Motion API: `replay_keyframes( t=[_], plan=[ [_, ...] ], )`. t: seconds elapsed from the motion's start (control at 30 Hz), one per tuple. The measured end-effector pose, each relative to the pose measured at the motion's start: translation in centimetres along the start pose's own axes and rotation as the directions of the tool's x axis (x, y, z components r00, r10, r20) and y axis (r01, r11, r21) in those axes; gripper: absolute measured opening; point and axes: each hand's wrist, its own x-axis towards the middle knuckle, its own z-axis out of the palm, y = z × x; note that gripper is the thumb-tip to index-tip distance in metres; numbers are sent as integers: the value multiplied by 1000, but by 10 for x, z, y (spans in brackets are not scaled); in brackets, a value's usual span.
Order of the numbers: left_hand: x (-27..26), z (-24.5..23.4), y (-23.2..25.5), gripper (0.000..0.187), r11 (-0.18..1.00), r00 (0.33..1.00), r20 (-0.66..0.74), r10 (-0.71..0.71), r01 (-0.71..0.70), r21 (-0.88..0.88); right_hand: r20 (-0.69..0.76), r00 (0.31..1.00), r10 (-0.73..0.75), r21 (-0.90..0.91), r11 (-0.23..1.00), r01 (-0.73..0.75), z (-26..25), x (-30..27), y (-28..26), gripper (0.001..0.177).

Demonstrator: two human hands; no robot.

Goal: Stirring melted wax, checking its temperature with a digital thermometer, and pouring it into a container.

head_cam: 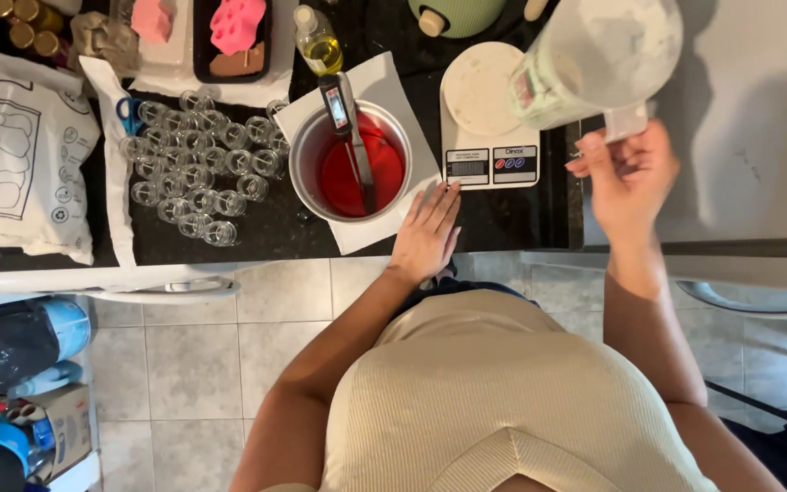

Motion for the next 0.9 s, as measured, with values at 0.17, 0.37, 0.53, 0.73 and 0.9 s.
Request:
replay_keyframes(
  t=[0.17,0.37,0.53,0.73,0.9],
  plan=[
    [0,-3,2,53,999,1000,26,-4,3,47,15,999,-37,-3,999,37,1,2,-9,23],
    [0,-1,2,55,997,1000,-1,14,-14,73,6,999,-32,-5,999,32,3,-2,-13,23],
    [11,4,12,56,997,999,-37,10,-7,75,-13,1000,3,7,1000,-3,-1,-5,-9,23],
    [65,30,45,68,984,952,266,152,-172,52,-21,1000,6,2,1000,-6,-2,-5,-12,24],
    [72,76,52,86,987,985,-78,155,-150,59,2,996,-85,77,993,84,-5,-5,3,22]
  ],
)
